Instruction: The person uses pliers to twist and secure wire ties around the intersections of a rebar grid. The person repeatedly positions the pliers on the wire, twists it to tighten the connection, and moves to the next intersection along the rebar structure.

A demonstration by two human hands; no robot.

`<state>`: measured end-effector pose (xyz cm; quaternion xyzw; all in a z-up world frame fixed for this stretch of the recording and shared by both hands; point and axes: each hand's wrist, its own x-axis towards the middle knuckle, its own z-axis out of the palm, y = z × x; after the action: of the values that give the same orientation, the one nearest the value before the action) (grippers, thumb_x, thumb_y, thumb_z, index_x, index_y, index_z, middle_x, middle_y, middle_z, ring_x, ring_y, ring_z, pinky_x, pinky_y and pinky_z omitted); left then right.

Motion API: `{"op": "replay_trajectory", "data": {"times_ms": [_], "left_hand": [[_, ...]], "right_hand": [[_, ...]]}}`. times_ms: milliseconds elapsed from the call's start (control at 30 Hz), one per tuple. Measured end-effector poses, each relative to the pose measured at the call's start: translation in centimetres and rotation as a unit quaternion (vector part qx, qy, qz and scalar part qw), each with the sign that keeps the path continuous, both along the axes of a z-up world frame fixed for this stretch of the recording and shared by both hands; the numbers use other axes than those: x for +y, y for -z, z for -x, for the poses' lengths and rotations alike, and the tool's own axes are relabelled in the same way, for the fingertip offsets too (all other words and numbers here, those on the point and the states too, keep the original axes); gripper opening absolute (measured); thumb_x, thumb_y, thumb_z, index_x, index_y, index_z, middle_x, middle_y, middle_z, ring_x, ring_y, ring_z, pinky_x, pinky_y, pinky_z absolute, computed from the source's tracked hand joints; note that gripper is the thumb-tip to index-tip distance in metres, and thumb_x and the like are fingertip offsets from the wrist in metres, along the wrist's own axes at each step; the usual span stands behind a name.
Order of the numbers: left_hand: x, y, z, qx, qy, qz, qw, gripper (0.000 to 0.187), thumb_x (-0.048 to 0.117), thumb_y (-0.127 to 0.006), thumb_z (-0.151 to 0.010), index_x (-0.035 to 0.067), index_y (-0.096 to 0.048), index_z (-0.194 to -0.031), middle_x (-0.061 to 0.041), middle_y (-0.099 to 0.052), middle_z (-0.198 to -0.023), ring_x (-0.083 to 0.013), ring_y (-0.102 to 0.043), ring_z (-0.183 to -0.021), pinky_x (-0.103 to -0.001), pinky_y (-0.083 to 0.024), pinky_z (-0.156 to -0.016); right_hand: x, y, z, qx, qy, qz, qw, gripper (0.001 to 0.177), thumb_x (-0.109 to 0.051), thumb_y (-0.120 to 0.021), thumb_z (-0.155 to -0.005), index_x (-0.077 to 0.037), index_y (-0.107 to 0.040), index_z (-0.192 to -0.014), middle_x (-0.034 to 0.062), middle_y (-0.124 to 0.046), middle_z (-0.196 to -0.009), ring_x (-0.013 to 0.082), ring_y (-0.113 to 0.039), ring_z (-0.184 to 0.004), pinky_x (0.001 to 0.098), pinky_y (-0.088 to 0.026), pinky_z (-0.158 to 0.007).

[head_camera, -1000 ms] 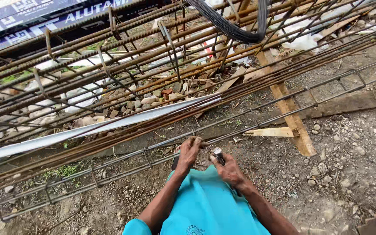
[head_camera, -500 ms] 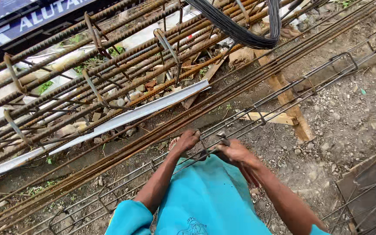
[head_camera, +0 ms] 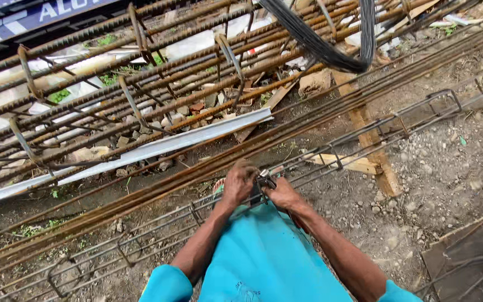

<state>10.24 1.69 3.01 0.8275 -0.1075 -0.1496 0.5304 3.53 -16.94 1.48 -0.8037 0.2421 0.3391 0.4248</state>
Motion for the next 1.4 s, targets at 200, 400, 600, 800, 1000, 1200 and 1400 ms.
{"op": "replay_trajectory", "data": {"times_ms": [200,400,600,800,1000,1200,1400], "left_hand": [[-0.6,4.4,3.2,0.095,-0.065,0.076,0.990,0.020,0.024,-0.069,-0.096,0.007,-0.080,-0.092,-0.019,-0.075,-0.084,-0.0334,-0.075,-0.082,-0.041,-0.062,-0.077],[1.6,3.2,3.5,-0.209,0.111,0.111,0.965,0.015,0.006,-0.062,-0.093,0.006,-0.075,-0.098,-0.014,-0.074,-0.117,-0.0380,-0.066,-0.114,-0.052,-0.056,-0.095],[3.4,-1.8,2.6,-0.127,0.168,0.133,0.968,0.026,0.004,-0.060,-0.085,-0.001,-0.074,-0.106,-0.020,-0.064,-0.133,-0.0476,-0.056,-0.123,-0.061,-0.050,-0.101],[3.7,3.4,1.7,0.049,0.180,0.150,0.971,0.017,0.021,-0.066,-0.094,0.009,-0.078,-0.097,-0.017,-0.068,-0.114,-0.0426,-0.063,-0.112,-0.056,-0.050,-0.097],[2.3,4.4,2.4,0.059,0.129,0.111,0.984,0.011,0.017,-0.079,-0.084,0.015,-0.075,-0.094,-0.010,-0.062,-0.110,-0.0343,-0.064,-0.106,-0.050,-0.053,-0.093],[1.5,0.2,0.9,0.101,0.228,-0.119,0.961,0.029,0.020,-0.067,-0.091,0.012,-0.045,-0.108,-0.021,-0.067,-0.082,-0.0456,-0.071,-0.081,-0.057,-0.057,-0.073],[0.6,4.2,0.2,-0.048,0.312,-0.202,0.927,0.020,0.019,-0.055,-0.089,0.012,-0.045,-0.105,-0.022,-0.066,-0.066,-0.0468,-0.071,-0.070,-0.061,-0.056,-0.070]], "right_hand": [[-0.8,-0.2,-1.2,0.024,-0.013,-0.023,0.999,0.015,-0.019,-0.066,-0.089,-0.008,-0.076,-0.086,0.0120,-0.069,-0.069,0.0216,-0.058,-0.060,0.0312,-0.051,-0.061],[-1.3,2.1,-2.8,0.045,-0.019,-0.004,0.999,0.020,-0.029,-0.073,-0.074,-0.009,-0.075,-0.076,0.0073,-0.060,-0.064,0.0227,-0.063,-0.064,0.0369,-0.051,-0.058],[-1.1,2.1,-2.9,0.061,-0.055,0.019,0.996,0.021,-0.031,-0.070,-0.072,-0.010,-0.073,-0.074,0.0123,-0.063,-0.068,0.0281,-0.068,-0.074,0.0438,-0.052,-0.069],[-1.1,1.0,-4.9,0.059,-0.044,-0.033,0.997,0.024,-0.018,-0.077,-0.073,0.001,-0.075,-0.087,0.0122,-0.063,-0.072,0.0251,-0.058,-0.067,0.0412,-0.052,-0.060],[-2.2,3.6,-2.9,0.040,0.042,-0.067,0.996,0.021,-0.017,-0.073,-0.068,-0.006,-0.081,-0.085,0.0069,-0.057,-0.057,0.0159,-0.057,-0.047,0.0276,-0.053,-0.040],[-3.1,5.3,-3.1,0.065,-0.032,-0.064,0.995,0.026,-0.021,-0.069,-0.074,-0.008,-0.083,-0.093,0.0141,-0.063,-0.067,0.0237,-0.061,-0.055,0.0377,-0.053,-0.051],[-3.6,8.4,-2.7,0.114,-0.117,0.000,0.987,0.024,-0.038,-0.070,-0.072,-0.021,-0.081,-0.084,0.0127,-0.067,-0.071,0.0315,-0.069,-0.071,0.0444,-0.053,-0.071]]}}
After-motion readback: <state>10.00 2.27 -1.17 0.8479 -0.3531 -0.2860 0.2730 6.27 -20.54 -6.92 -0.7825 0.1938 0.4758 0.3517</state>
